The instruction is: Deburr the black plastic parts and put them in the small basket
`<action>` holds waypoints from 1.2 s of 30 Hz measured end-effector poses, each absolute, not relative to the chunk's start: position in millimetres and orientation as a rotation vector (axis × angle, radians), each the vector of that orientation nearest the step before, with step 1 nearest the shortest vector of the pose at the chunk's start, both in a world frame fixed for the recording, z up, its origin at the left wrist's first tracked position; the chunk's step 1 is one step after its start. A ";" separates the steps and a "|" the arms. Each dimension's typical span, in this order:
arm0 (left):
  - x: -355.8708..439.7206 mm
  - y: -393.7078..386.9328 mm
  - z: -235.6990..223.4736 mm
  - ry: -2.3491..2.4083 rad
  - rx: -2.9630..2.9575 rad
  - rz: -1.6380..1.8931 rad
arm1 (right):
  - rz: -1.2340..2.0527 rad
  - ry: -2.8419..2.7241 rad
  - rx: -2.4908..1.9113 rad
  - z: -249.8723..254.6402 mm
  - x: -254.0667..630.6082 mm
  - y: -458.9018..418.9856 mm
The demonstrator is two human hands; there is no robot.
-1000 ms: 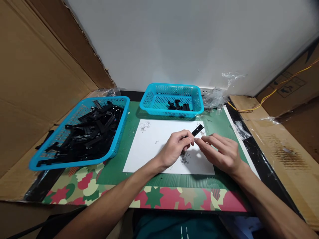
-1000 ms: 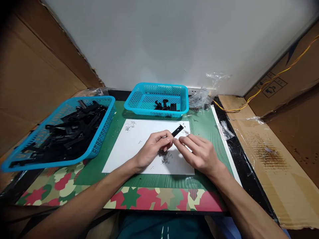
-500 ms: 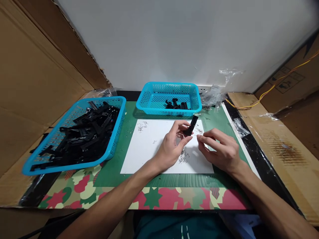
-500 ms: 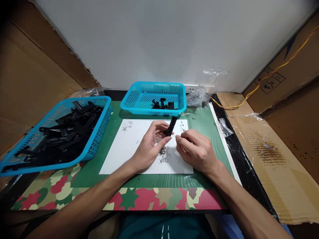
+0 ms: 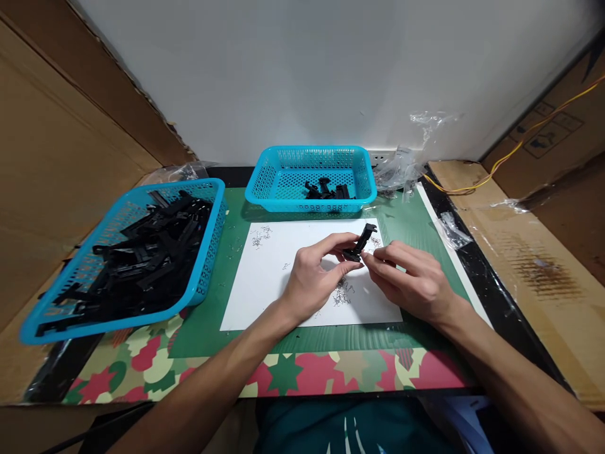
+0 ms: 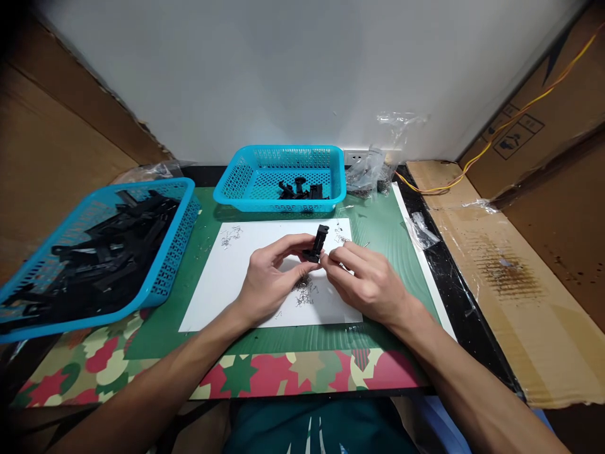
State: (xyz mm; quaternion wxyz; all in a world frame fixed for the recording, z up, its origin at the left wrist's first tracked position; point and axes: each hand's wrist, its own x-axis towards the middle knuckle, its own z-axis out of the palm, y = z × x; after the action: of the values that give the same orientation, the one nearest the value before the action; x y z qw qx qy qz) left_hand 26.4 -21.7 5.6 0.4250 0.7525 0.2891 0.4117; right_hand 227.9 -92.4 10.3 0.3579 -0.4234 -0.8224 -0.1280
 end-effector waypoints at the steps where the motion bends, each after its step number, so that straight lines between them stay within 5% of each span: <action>1: 26.5 -21.8 5.7 0.727 1.880 1.031 | -0.318 -2.123 -1.096 10.3 227.9 -92.5; 20: 22.1 -18.6 1.1 0.682 2.087 0.986 | -0.467 -2.159 -1.256 7.6 218.9 -95.9; 36: 22.0 -15.5 12.6 0.718 1.556 0.705 | 0.415 -2.161 -1.509 13.7 282.2 -80.1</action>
State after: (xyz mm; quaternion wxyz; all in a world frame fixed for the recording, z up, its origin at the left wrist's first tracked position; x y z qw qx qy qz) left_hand 22.0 -15.5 12.6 0.6006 0.6713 0.3098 0.3043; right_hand 282.2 -80.1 13.7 0.2347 -0.5498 -0.7873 0.1513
